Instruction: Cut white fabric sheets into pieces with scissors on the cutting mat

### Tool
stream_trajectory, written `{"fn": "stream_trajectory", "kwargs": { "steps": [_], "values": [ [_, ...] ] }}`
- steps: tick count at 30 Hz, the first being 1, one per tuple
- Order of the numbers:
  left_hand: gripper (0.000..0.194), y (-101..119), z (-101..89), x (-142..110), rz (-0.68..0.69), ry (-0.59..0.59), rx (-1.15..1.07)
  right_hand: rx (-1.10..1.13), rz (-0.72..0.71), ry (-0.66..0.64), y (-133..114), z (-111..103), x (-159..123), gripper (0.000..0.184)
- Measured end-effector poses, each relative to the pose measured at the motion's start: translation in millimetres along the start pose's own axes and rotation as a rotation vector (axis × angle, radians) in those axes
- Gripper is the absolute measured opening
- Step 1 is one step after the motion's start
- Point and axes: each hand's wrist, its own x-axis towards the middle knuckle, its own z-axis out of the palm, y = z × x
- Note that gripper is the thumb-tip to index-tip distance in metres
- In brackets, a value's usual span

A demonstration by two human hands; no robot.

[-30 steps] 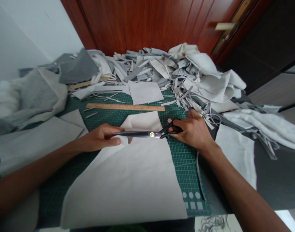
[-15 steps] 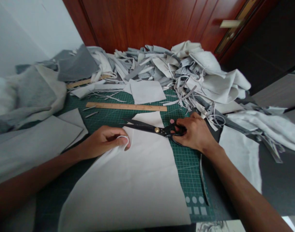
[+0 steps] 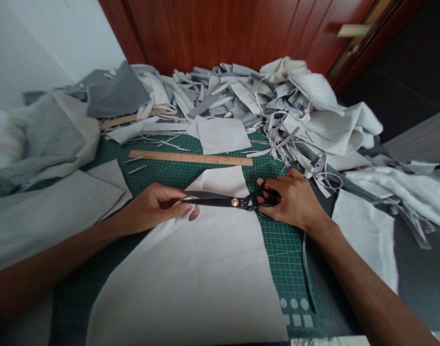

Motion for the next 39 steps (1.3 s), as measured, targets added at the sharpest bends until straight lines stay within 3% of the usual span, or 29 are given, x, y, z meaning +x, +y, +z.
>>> {"fn": "stream_trajectory", "kwargs": {
  "steps": [10, 21, 39],
  "values": [
    [0.031, 0.0, -3.7, -0.8, 0.003, -0.046, 0.026, -0.136, -0.028, 0.077, -1.4, -3.2, -0.2, 0.018],
    [0.03, 2.3, 1.2, -2.1, 0.023, 0.007, 0.048, -0.112, -0.076, -0.023, 3.9, -9.8, -0.4, 0.018],
    [0.025, 1.7, -1.6, -1.2, 0.077, -0.039, -0.006, -0.095, -0.103, 0.011, 3.2, -11.1, -0.3, 0.024]
  ]
}}
